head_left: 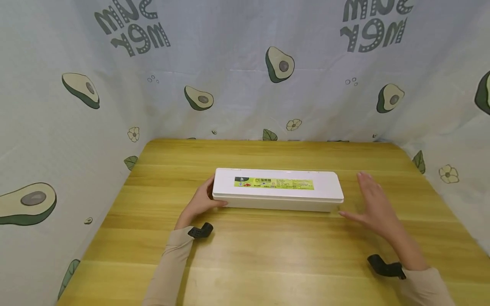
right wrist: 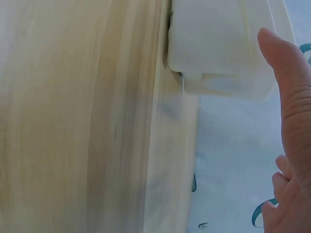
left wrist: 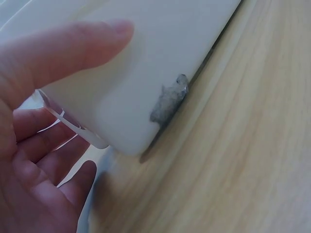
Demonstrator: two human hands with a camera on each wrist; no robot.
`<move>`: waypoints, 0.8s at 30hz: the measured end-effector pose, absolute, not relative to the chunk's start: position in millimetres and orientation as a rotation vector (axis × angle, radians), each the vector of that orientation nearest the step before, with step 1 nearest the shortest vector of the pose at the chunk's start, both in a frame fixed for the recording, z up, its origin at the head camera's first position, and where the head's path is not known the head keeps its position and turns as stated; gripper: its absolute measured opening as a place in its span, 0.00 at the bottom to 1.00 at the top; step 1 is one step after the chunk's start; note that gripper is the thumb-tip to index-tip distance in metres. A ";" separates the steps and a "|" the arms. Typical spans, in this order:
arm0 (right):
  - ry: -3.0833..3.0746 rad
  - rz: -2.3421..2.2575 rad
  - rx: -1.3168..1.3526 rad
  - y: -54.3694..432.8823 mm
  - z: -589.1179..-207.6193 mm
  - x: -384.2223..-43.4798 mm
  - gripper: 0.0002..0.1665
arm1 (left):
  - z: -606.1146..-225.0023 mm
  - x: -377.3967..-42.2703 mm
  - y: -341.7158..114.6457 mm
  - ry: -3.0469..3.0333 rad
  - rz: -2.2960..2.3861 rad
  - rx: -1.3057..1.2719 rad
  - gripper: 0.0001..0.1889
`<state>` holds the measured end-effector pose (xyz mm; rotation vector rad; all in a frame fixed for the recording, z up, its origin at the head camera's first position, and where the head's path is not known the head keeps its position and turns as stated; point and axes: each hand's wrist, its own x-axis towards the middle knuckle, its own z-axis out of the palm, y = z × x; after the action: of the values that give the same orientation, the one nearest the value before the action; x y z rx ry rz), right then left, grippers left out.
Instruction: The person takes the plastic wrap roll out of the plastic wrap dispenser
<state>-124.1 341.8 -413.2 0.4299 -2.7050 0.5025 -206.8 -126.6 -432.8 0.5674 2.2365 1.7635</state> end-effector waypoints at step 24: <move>-2.658 0.417 0.537 316.5 -402.2 -137.0 0.68 | -449.8 -215.0 -128.5 2.284 1.752 0.576 0.52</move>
<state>-137.0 316.5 -402.2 0.5367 -2.6583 0.4168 -215.0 -128.5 -449.8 0.5764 2.2839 1.7515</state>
